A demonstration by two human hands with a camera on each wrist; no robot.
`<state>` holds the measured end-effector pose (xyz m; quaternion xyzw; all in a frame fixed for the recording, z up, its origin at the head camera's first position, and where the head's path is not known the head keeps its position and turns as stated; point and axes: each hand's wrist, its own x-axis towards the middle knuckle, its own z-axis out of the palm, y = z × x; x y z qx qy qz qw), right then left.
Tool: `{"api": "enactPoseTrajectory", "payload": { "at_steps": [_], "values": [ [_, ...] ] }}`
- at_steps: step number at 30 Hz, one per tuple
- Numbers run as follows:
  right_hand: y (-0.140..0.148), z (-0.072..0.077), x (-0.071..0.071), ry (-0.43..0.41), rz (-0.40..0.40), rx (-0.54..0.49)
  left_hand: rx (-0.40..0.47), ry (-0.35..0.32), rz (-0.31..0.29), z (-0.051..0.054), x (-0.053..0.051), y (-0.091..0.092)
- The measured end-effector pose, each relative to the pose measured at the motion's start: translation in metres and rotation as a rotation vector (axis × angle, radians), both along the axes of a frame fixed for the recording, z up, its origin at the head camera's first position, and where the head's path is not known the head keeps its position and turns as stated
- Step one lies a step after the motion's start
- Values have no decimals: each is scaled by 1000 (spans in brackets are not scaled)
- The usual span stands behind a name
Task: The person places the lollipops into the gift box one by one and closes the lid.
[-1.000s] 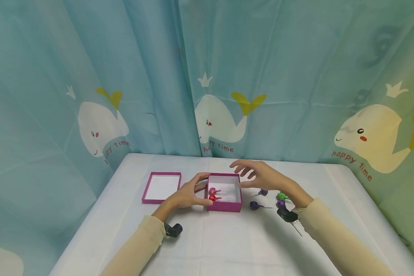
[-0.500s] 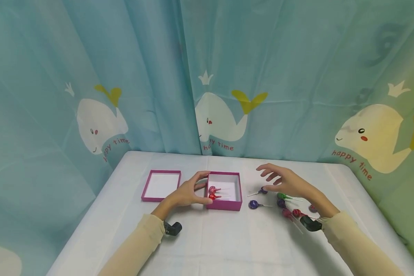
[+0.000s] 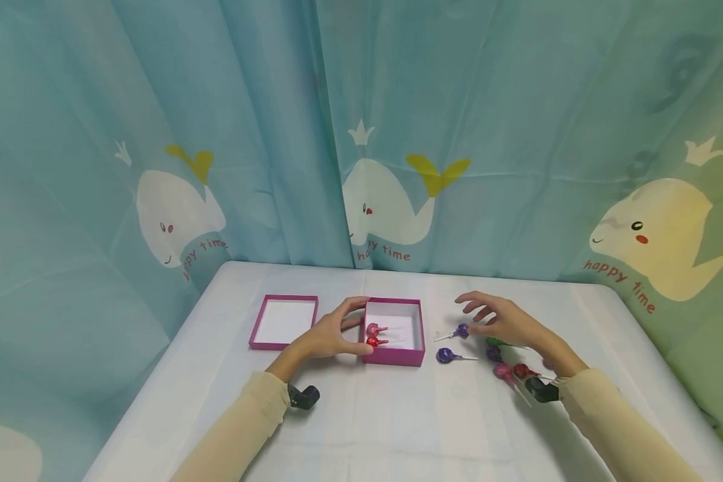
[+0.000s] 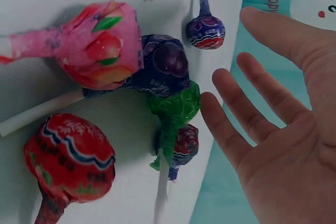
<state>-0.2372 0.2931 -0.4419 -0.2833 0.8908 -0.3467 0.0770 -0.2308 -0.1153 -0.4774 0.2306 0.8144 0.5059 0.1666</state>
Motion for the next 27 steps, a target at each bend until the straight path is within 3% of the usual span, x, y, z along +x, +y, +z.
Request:
{"api": "enactPoseTrajectory", "payload": {
  "at_steps": [13,27],
  "values": [
    [-3,-12,-9,-62,56,25,-4,-10,3,-1,-1,1],
    [-4,-15,-10,-51,86,27,0,-11,-5,-2,-2,-1]
  ]
}}
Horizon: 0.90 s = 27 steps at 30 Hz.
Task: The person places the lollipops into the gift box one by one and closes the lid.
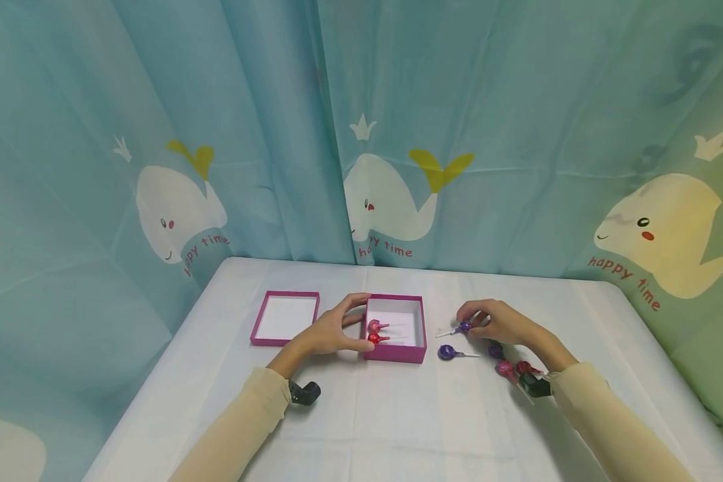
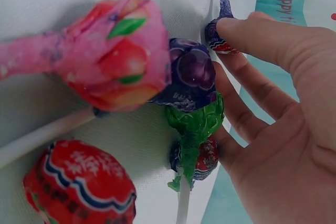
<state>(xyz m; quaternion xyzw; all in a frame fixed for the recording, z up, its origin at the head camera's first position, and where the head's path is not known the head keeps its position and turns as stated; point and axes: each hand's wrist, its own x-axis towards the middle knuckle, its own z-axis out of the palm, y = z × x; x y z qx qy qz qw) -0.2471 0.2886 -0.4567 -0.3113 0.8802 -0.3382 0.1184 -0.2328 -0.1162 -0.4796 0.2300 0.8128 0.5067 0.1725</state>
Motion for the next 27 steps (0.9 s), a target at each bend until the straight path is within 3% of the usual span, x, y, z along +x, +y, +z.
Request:
{"api": "enactPoseTrajectory", "payload": {
  "at_steps": [27],
  "values": [
    [-1,0,0,-8,-28,39,-8,-15,14,4,3,1]
  ]
}}
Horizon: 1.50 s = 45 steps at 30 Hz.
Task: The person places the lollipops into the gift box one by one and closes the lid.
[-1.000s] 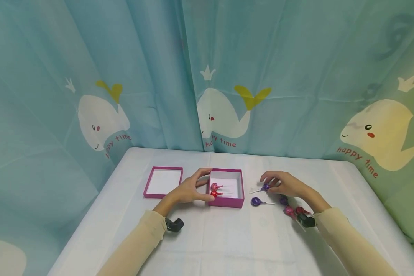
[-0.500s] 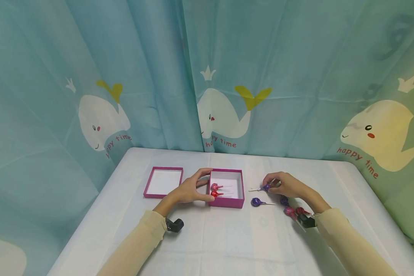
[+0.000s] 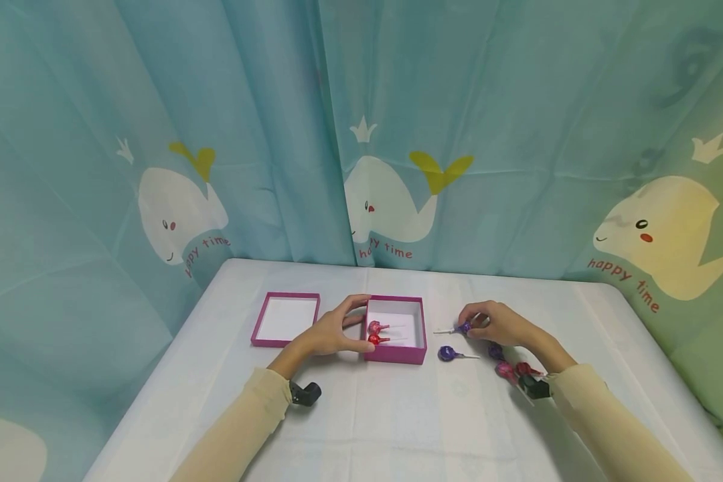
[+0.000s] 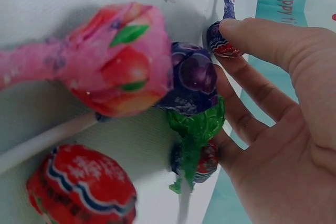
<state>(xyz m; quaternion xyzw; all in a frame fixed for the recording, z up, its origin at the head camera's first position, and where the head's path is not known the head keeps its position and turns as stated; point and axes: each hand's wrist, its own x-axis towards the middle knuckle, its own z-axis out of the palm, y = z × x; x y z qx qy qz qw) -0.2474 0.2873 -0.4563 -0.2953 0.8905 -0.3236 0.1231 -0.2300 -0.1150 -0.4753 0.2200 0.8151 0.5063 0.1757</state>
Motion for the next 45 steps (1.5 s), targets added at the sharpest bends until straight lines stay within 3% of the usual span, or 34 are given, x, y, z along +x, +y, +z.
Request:
{"api": "enactPoseTrajectory", "payload": {
  "at_steps": [13,24,34,45],
  "values": [
    [-3,40,-5,48,-19,10,0,-1,9,-2,-1,-1],
    [-41,73,-9,84,24,-27,-2,3,8,-1,0,-2],
    [-88,72,-15,73,108,-53,10,-6,8,-3,0,-2],
    [-110,57,-15,18,137,-82,12,-9,-1,-3,-2,-1]
  ]
}}
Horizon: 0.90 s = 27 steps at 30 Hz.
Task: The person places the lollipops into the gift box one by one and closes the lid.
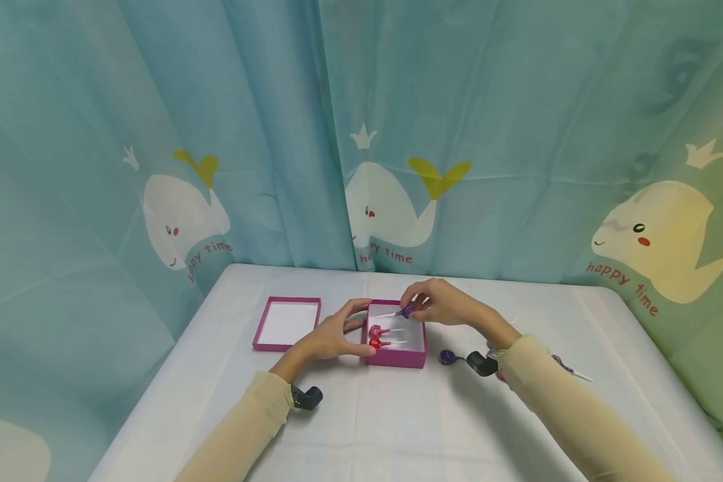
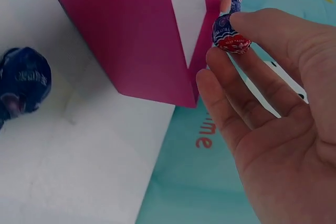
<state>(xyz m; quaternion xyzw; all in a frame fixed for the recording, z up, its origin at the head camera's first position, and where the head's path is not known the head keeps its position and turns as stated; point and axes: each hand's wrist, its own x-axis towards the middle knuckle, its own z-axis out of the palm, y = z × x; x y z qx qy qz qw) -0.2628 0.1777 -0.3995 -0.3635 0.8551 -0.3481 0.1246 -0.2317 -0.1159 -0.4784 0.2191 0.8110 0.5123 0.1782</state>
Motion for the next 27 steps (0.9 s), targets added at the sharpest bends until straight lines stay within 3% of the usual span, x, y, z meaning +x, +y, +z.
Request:
{"api": "enactPoseTrajectory", "payload": {
  "at_steps": [10,21,27],
  "values": [
    [-9,-10,0,39,14,70,-7,5,-1,1,-2,1],
    [-23,-16,7,5,13,152,-7,6,0,2,-1,1],
    [-29,-21,7,41,33,188,-2,7,-1,0,-1,0]
  ]
}}
